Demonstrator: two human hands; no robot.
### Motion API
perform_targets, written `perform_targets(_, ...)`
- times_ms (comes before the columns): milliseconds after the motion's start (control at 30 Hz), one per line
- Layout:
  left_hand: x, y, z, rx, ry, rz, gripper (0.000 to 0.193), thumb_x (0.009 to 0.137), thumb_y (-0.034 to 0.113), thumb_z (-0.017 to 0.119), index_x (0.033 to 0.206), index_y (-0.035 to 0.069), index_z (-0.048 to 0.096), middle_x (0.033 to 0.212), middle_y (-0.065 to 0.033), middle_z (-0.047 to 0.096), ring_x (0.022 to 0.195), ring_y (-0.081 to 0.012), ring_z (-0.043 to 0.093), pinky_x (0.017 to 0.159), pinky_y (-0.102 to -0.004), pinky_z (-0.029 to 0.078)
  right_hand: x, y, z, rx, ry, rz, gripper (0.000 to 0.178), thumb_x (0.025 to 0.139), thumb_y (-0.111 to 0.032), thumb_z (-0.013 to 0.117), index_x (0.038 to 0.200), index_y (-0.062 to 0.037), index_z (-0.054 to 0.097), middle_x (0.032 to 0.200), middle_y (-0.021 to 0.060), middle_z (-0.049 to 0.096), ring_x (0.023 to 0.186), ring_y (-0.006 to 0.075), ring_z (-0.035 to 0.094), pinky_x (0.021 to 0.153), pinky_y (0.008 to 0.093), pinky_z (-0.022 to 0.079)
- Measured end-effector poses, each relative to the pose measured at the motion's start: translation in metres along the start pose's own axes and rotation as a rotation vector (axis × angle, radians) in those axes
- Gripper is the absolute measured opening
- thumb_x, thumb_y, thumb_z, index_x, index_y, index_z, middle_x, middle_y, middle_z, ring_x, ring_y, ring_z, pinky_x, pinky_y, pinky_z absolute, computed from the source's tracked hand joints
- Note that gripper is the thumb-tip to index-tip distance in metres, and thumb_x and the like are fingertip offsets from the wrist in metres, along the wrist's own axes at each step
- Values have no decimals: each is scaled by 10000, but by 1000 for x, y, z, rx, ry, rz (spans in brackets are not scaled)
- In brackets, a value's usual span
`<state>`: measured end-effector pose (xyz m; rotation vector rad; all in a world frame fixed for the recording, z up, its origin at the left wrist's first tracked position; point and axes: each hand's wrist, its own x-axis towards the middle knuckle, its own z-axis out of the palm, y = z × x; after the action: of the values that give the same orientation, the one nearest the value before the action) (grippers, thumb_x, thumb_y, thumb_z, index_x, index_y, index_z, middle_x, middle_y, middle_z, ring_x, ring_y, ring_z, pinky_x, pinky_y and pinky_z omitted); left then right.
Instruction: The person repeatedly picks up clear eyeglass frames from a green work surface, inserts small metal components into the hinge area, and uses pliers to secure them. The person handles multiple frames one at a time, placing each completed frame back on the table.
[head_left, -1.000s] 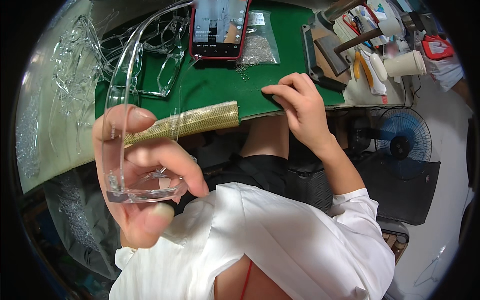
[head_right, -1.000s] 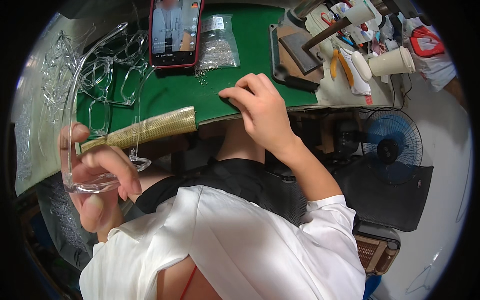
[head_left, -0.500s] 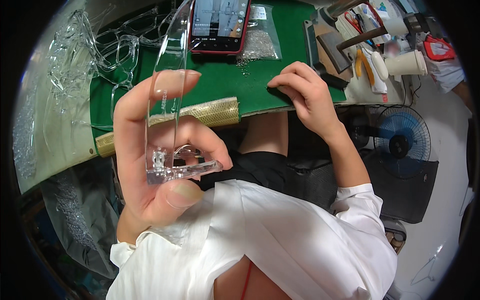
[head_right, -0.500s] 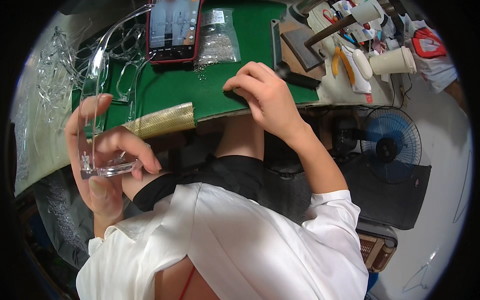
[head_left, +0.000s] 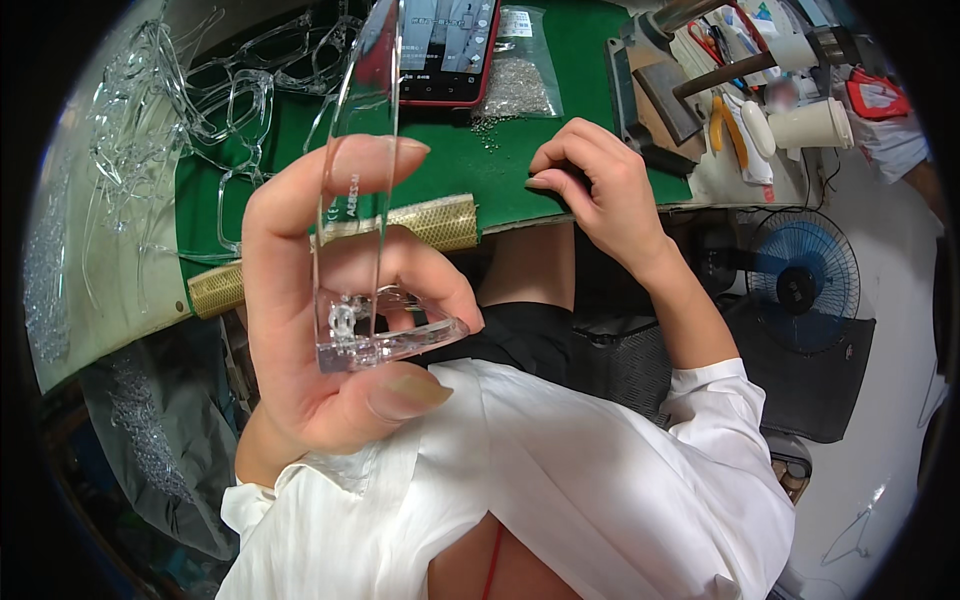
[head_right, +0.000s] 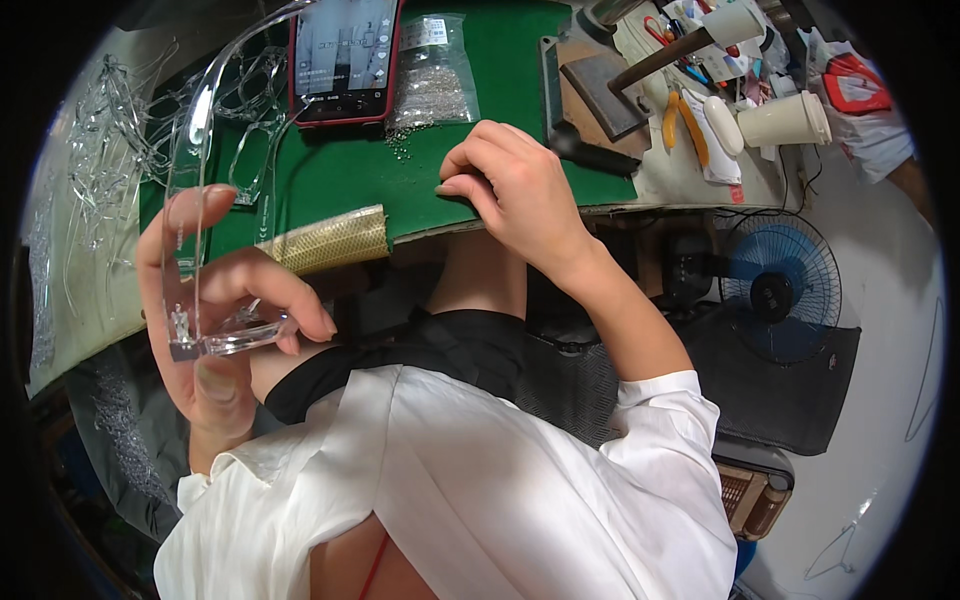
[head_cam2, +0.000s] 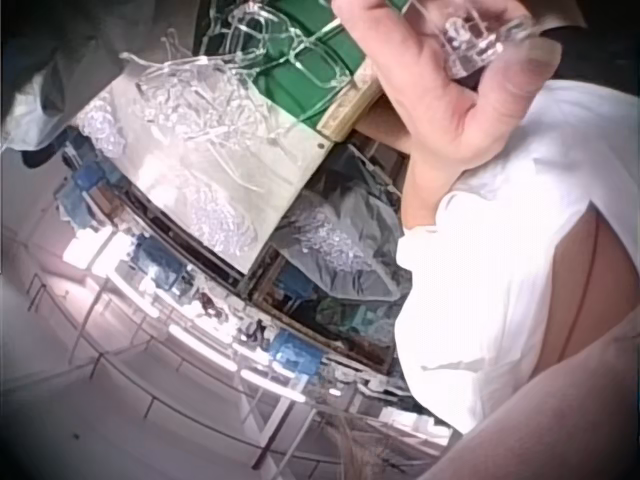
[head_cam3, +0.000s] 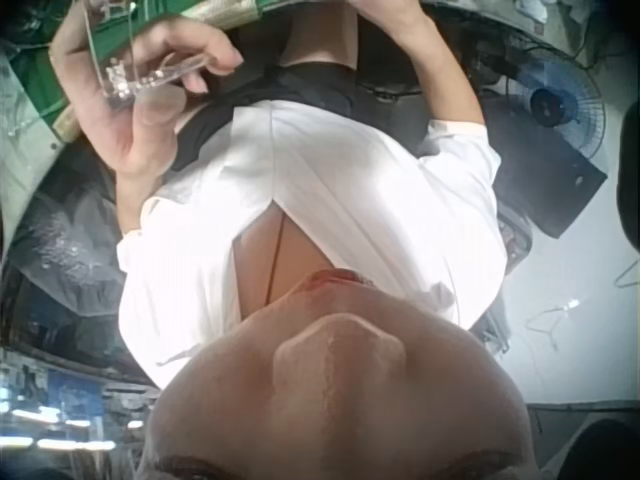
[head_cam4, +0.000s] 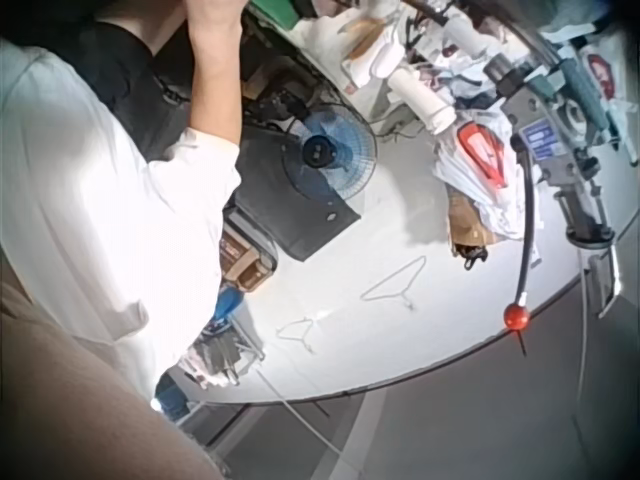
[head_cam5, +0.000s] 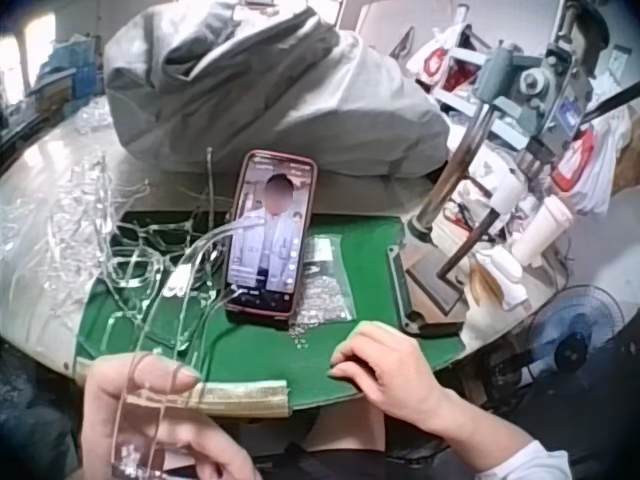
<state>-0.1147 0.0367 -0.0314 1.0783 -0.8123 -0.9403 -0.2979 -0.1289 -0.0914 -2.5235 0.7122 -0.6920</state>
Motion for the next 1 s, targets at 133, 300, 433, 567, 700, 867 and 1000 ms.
perform_targets(133, 0, -1, 1, 1, 8, 17, 1003, 741, 634, 674, 1339, -42, 238, 714, -184, 627, 564, -135, 585, 549, -176, 465, 5, 1, 2, -60, -20, -53, 116, 750, -63, 687, 756, -31, 575, 741, 61, 547, 716, 252, 541, 630, 359, 446)
perform_targets(300, 3, -4, 6, 10, -22, 73, 979, 768, 646, 639, 1357, -20, 228, 775, -180, 626, 610, -153, 611, 519, -191, 461, 9, 0, 1, -175, -93, -118, 109, 784, -71, 652, 782, -46, 547, 770, 59, 527, 754, 249, 543, 634, 370, 448)
perform_targets(433, 4, -6, 9, 38, -41, 135, 993, 775, 666, 608, 1373, -19, 210, 837, -179, 623, 632, -167, 630, 505, -205, 467, 4, -6, 2, -242, -115, -70, 116, 799, -92, 636, 781, -52, 528, 778, 62, 515, 776, 252, 547, 631, 372, 450)
perform_targets(567, 16, -10, 8, 66, -232, 136, 956, 801, 617, 619, 1374, -32, 215, 1063, -216, 562, 658, -173, 633, 526, -212, 472, -4, 1, -5, -81, -47, -45, 90, 830, -72, 590, 790, -26, 524, 785, 76, 518, 740, 252, 538, 636, 339, 442)
perform_targets(700, 33, -21, 21, 172, -555, 207, 796, 855, 356, 626, 1397, -38, 198, 1095, -177, 563, 746, -166, 621, 645, -256, 492, 5, -20, -47, 343, 107, -44, 125, 878, -91, 551, 808, 6, 516, 772, 75, 497, 693, 182, 494, 640, 274, 410)
perform_targets(867, 36, -33, 47, 280, -615, 323, 740, 897, 256, 618, 1416, -51, 188, 1147, -184, 599, 868, -231, 653, 766, -300, 507, 15, -65, -74, 138, 258, -459, 240, 826, -240, 660, 791, -19, 574, 732, 61, 554, 647, 198, 513, 548, 290, 408)
perform_targets(1000, 37, -33, 54, 321, -615, 351, 738, 893, 260, 625, 1411, -51, 201, 1164, -220, 602, 929, -299, 670, 779, -308, 509, 11, -62, -79, 73, 278, -452, 203, 744, -178, 711, 783, -16, 594, 736, 65, 560, 656, 194, 521, 543, 280, 399)
